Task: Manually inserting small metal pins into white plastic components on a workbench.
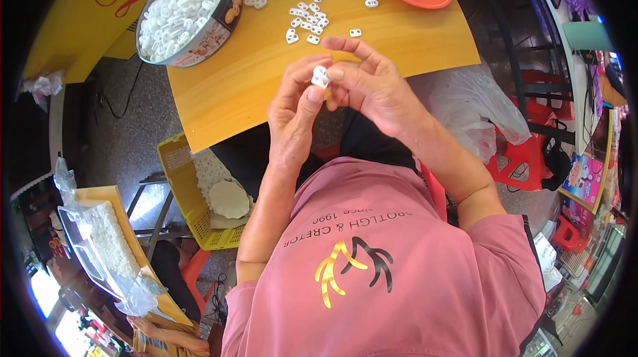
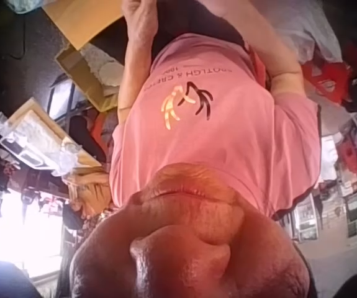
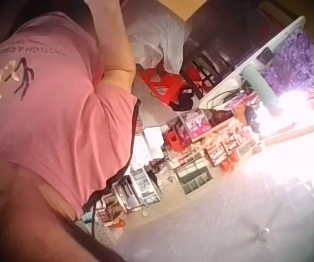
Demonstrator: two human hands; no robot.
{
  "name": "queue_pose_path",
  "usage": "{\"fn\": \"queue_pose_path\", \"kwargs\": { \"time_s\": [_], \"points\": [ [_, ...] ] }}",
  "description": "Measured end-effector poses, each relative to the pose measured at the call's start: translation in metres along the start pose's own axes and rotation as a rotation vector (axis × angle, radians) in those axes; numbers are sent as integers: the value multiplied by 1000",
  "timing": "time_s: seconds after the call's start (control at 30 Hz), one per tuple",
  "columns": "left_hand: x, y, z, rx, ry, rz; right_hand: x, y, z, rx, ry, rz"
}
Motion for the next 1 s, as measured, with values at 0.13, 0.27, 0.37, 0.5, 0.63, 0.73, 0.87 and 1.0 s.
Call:
{"fn": "queue_pose_path", "kwargs": {
  "time_s": [0.13,0.27,0.37,0.5,0.63,0.73,0.87,1.0],
  "points": [
    [1,4,-5,-42,186,37,-9,0,-3,-32,-55,-15],
    [6,6,-1,-59,201,-42,-13,-1,-10,-27,-53,-35],
    [4,6,1,-68,164,-65,-15,-1,-7,33,-51,-30],
    [-1,8,3,-90,175,-5,-17,-4,-10,17,-62,-37],
    [0,8,6,-115,175,23,-23,-5,-9,22,-79,-29],
    [-3,13,11,-141,139,99,-17,-8,-14,9,-20,-75],
    [-28,30,27,-272,-107,-42,5,-16,15,-123,801,58],
    [-67,63,66,-581,-465,-91,44,-26,75,-337,1403,290]
  ]
}}
Point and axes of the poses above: each hand's wrist, its own y-axis away from the middle knuckle, its own z-axis out of the back of the hand, x = y × z, the point moved 1 cm from there along -y, towards the middle knuckle, and after that the axes turned 14 degrees about x, right-handed, at the moved point
